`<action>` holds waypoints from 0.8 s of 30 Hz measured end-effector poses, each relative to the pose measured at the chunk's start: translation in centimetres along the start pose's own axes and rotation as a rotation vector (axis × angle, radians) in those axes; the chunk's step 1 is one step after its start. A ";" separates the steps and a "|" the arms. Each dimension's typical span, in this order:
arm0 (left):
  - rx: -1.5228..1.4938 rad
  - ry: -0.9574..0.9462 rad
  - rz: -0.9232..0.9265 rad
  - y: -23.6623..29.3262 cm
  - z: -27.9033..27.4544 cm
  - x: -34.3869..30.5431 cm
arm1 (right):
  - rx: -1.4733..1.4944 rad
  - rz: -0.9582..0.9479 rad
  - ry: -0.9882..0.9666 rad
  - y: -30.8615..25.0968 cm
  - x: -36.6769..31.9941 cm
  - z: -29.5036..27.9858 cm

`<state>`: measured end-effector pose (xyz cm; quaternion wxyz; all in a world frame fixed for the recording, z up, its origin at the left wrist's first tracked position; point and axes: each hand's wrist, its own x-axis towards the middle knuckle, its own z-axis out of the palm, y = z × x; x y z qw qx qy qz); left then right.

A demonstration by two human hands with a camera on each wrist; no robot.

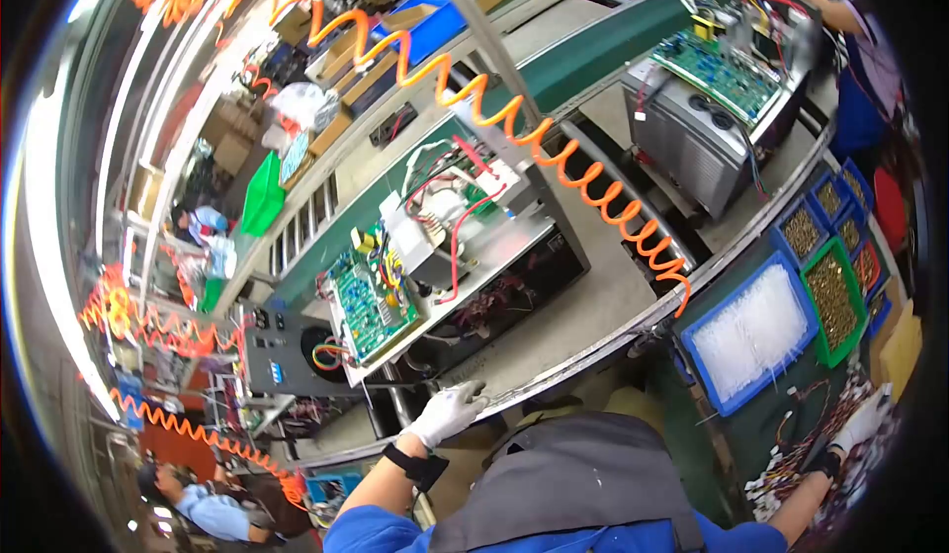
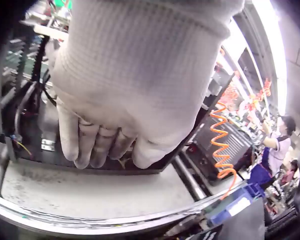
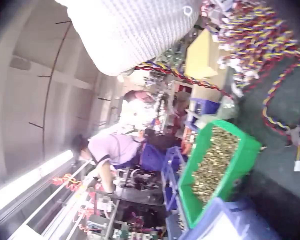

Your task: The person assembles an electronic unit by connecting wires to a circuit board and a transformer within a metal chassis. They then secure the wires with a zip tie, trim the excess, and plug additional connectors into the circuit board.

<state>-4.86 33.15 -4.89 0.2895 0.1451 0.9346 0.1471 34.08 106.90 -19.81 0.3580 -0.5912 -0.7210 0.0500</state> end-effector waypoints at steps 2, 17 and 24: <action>-0.011 -0.005 0.087 0.8 -0.1 0.2 | -0.048 0.033 -0.035 1.0 3.1 -0.7; -0.121 0.118 0.148 -12.0 -1.7 -3.8 | -0.061 -0.002 0.014 -12.7 9.5 -13.9; -0.356 0.287 0.573 -5.3 -6.1 -2.2 | 0.760 -0.216 -0.580 -40.8 -10.3 -18.1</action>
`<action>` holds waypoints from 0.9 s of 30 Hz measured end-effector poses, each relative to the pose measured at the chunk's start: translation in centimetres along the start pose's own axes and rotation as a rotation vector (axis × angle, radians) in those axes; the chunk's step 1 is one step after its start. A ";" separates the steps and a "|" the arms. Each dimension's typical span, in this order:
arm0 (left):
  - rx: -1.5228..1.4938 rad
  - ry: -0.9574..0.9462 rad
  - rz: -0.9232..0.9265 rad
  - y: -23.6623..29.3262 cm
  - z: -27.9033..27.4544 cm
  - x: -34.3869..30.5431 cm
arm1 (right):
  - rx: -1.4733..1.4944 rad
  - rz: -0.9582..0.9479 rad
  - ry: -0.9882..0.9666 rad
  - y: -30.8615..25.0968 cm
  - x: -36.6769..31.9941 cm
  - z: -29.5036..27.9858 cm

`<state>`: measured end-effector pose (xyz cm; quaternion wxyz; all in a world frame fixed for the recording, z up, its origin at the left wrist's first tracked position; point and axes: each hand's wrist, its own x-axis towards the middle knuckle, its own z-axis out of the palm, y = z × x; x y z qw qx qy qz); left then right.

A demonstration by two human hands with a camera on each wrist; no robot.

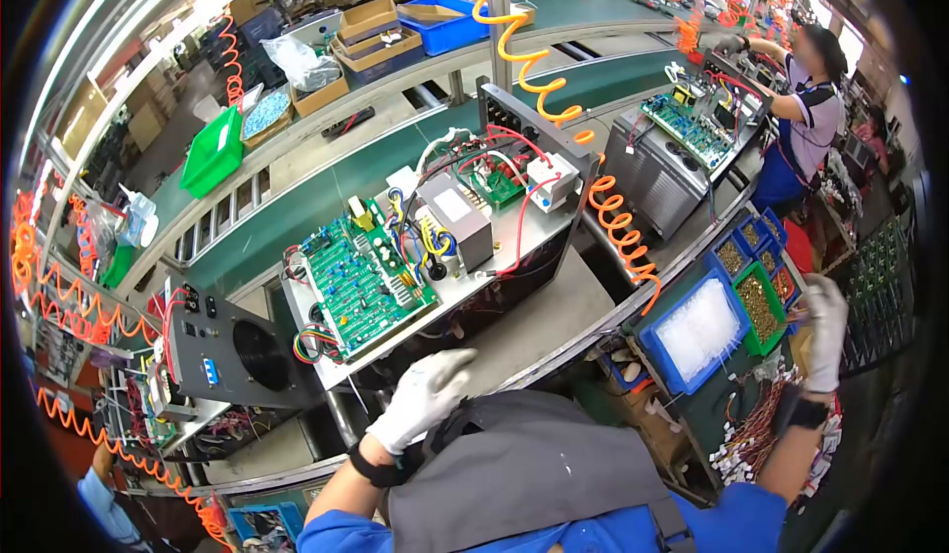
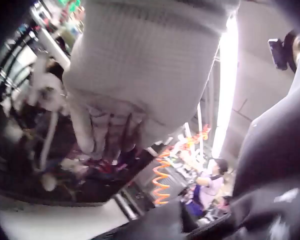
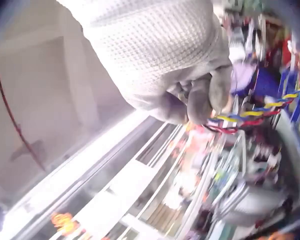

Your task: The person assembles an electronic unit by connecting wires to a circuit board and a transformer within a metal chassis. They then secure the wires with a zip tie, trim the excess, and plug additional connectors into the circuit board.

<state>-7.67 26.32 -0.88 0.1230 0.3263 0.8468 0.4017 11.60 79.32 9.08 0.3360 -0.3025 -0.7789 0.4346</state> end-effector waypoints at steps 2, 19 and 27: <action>-0.006 0.044 0.237 4.2 0.8 3.4 | 0.014 0.001 -0.373 -7.6 -4.0 7.5; -0.035 0.165 -0.243 7.8 1.9 1.1 | 0.512 0.041 -1.476 -8.7 -12.2 29.6; 0.235 0.194 -0.100 3.7 -0.3 -1.0 | 0.438 0.218 -1.689 -9.6 -16.1 33.8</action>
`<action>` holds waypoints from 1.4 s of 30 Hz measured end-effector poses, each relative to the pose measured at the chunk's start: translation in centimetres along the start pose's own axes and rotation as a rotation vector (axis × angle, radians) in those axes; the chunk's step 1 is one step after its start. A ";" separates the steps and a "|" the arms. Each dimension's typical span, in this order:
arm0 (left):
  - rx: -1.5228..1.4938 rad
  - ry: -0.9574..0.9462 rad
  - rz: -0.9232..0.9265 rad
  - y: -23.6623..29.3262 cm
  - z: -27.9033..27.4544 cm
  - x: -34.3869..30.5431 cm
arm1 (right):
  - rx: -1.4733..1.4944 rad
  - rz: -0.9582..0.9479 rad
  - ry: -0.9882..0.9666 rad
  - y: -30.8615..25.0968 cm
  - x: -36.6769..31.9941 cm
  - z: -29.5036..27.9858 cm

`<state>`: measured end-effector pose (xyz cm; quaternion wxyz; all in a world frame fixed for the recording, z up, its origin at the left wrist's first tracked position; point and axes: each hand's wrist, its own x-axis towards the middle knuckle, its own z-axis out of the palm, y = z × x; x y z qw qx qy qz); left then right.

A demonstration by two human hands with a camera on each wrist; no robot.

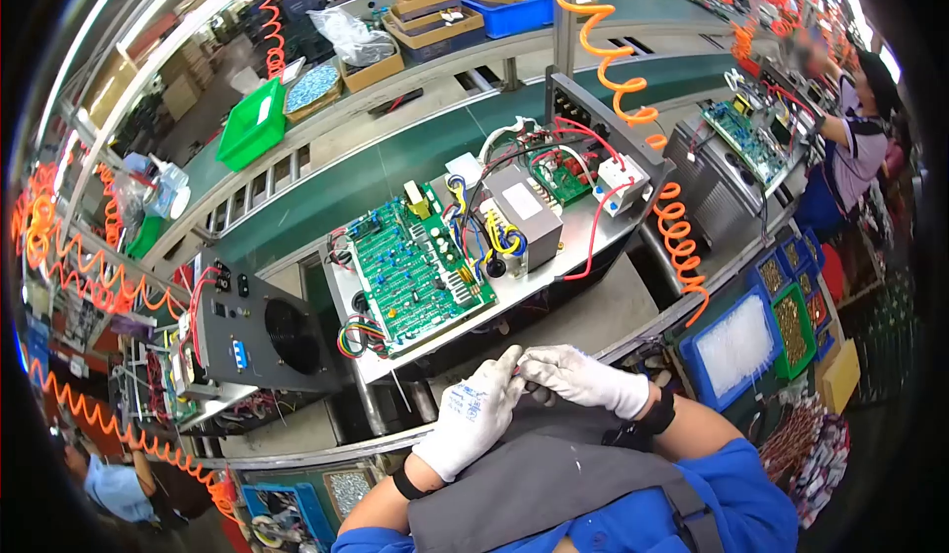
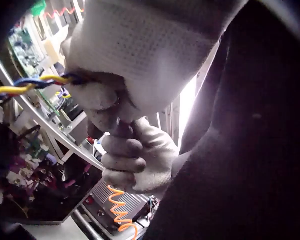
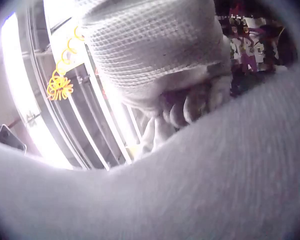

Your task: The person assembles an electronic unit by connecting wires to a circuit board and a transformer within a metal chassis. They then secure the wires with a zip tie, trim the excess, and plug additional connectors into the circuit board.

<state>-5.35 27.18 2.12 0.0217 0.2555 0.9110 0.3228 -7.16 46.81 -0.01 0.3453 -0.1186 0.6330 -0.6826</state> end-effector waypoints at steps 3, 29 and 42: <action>0.078 -0.218 0.092 0.4 -3.1 -0.2 | 0.002 0.125 -0.239 -0.1 0.4 -0.9; 0.785 0.116 -0.122 -3.5 2.5 13.9 | -0.395 -0.655 0.155 10.0 11.8 -10.5; 0.869 -0.182 -0.014 -3.4 1.4 14.3 | 1.064 -0.158 -0.057 8.7 10.8 -9.7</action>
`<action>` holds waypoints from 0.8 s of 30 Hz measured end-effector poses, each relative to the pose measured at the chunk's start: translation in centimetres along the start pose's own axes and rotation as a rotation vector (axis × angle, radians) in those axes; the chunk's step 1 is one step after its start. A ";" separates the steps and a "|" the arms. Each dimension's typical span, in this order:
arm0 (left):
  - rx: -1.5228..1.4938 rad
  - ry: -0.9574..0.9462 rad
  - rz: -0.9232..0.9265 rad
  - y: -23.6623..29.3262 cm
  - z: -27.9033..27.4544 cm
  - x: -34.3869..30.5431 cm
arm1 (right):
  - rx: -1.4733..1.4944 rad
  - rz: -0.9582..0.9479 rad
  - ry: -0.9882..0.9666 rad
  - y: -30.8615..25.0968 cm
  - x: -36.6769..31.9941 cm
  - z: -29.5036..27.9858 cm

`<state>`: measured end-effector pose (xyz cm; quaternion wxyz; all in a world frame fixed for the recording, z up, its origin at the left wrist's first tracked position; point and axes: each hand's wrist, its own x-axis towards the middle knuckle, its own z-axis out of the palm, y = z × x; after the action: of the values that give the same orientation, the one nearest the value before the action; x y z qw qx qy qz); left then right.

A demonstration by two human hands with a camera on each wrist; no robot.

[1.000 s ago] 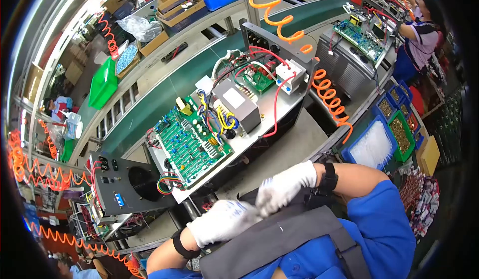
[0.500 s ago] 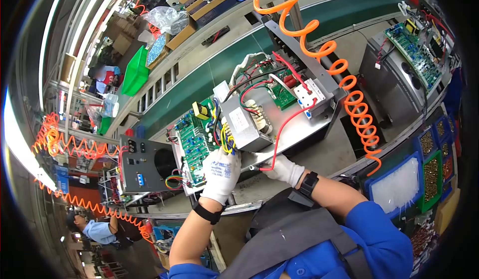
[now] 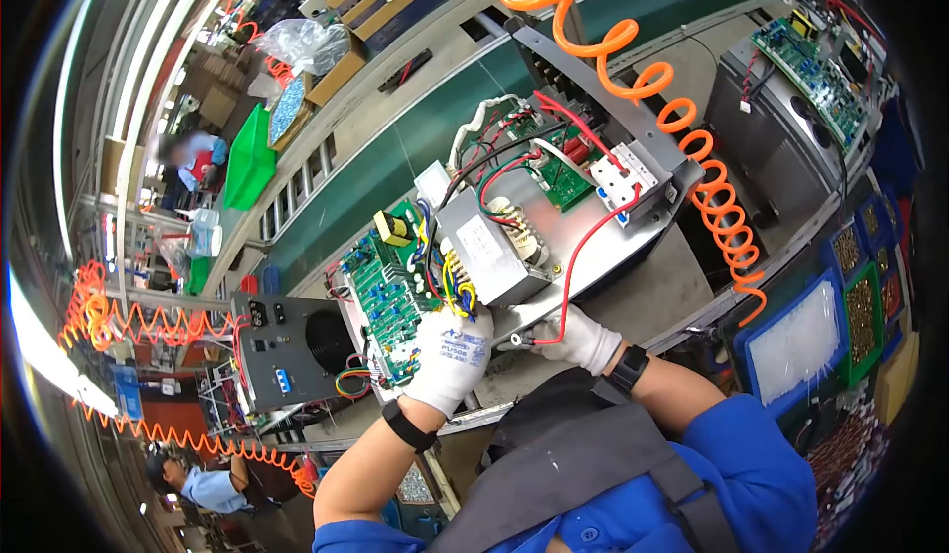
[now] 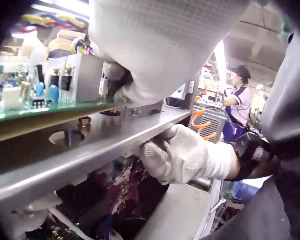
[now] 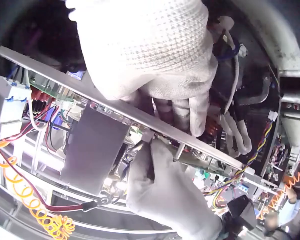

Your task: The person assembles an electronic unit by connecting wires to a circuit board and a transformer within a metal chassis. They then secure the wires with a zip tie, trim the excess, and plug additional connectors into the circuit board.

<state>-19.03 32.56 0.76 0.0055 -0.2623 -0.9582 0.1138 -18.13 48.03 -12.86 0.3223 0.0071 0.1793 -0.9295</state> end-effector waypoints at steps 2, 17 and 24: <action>-0.075 0.018 0.041 -0.2 0.7 0.1 | -0.383 -0.235 -0.043 1.9 0.7 -1.5; -0.051 -0.137 0.103 -0.6 -0.5 0.9 | -0.777 -0.471 0.015 4.2 3.2 -4.2; 0.056 -0.148 0.123 -0.8 0.3 1.0 | -0.504 -0.086 0.106 3.4 2.3 -1.6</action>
<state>-20.31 32.39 0.61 -0.0651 -0.3113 -0.9345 0.1598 -18.10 44.75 -15.77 0.2641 -0.0324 0.4218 -0.8668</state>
